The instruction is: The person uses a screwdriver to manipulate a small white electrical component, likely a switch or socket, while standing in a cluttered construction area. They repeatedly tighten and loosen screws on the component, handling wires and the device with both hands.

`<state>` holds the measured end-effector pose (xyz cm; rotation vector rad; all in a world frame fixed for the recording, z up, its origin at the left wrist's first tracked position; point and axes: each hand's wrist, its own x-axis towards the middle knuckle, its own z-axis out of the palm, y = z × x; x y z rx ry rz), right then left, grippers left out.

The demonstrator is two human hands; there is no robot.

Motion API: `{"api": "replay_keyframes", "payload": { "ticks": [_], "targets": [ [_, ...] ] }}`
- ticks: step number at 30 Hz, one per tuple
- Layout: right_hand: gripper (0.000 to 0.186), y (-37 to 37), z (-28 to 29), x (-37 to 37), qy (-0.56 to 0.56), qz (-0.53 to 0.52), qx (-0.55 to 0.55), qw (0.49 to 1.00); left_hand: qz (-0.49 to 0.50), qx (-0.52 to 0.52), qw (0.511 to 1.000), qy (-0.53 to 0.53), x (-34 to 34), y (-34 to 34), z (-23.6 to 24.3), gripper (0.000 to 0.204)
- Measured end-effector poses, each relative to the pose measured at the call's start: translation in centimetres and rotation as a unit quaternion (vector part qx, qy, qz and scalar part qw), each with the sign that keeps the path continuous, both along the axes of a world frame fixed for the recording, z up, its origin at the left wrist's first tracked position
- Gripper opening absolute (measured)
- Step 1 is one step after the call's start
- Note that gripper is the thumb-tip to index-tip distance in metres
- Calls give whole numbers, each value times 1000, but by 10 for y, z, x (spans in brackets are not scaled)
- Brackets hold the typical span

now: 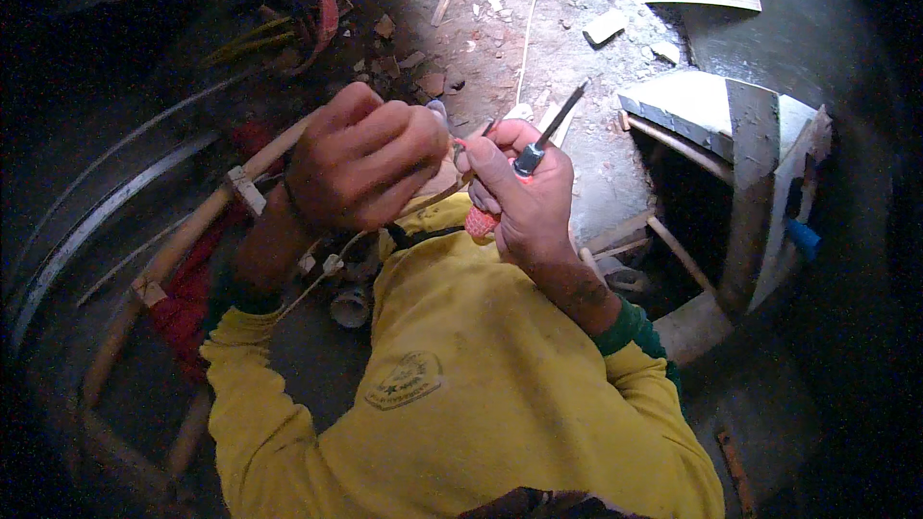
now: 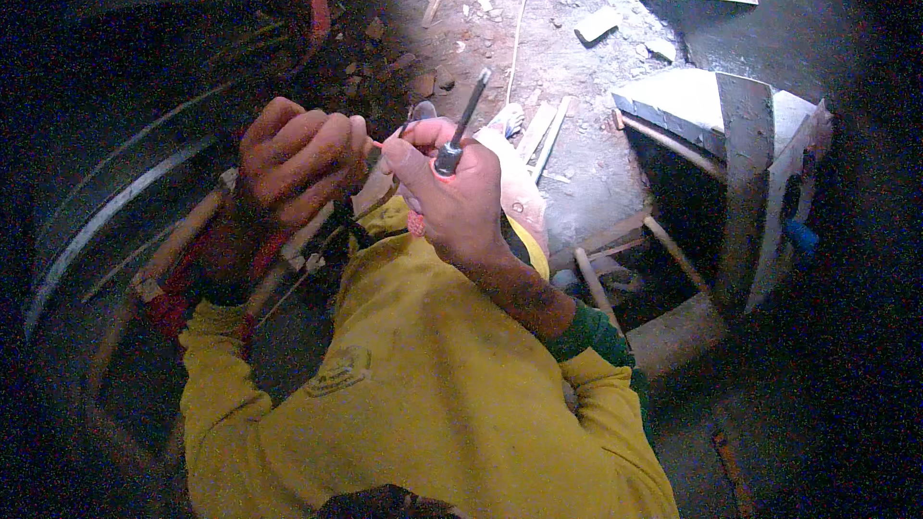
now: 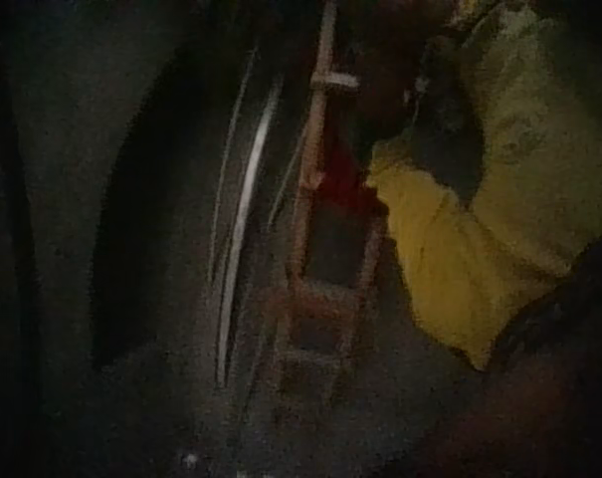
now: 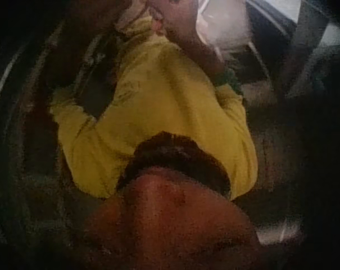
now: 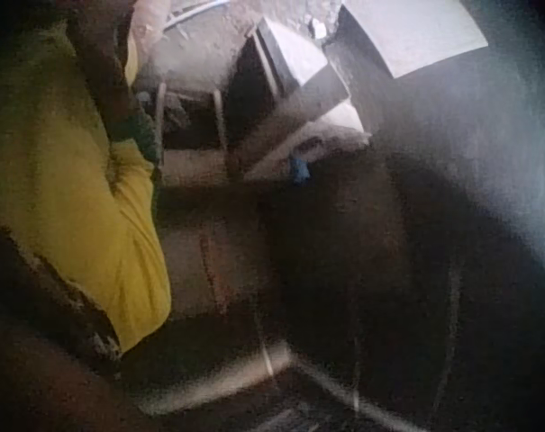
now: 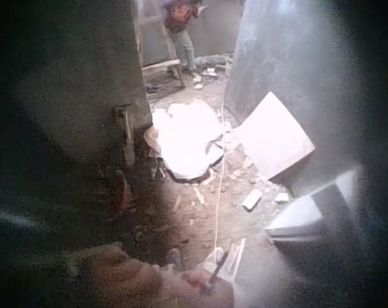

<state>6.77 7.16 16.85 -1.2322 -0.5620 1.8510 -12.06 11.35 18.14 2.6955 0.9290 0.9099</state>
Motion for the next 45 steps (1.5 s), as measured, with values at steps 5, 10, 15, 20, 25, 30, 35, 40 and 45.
{"api": "replay_keyframes", "payload": {
  "ticks": [5, 10, 15, 20, 25, 30, 35, 40, 45],
  "targets": [
    [22, 6, 9, 16, -79, 32, -17, 996, 338, -267, 875, -223, -44, -5, -35, 11],
    [19, 11, 18, 16, -200, 48, 69, 976, 192, -626, 437, -617, -21, -33, -50, 23],
    [15, 15, 22, 19, -345, 63, 226, 909, 148, -665, 360, -638, 27, -51, -30, 41],
    [13, 19, 29, 17, -403, 60, 363, 838, 81, -656, 370, -653, 38, -62, -29, 35],
    [14, 20, 31, 12, -427, 93, 404, 804, 68, -629, 354, -689, 47, -63, -32, 41],
    [14, 20, 29, 8, -434, 69, 415, 797, 73, -636, 337, -691, 47, -61, -30, 43],
    [15, 22, 33, 8, -452, 81, 418, 784, 72, -624, 355, -693, 45, -62, -32, 43],
    [15, 23, 34, 11, -455, 101, 411, 783, 106, -608, 399, -678, 45, -61, -33, 41],
    [14, 24, 32, 11, -457, 105, 410, 782, 106, -609, 406, -673, 42, -58, -34, 41]
  ]
}}
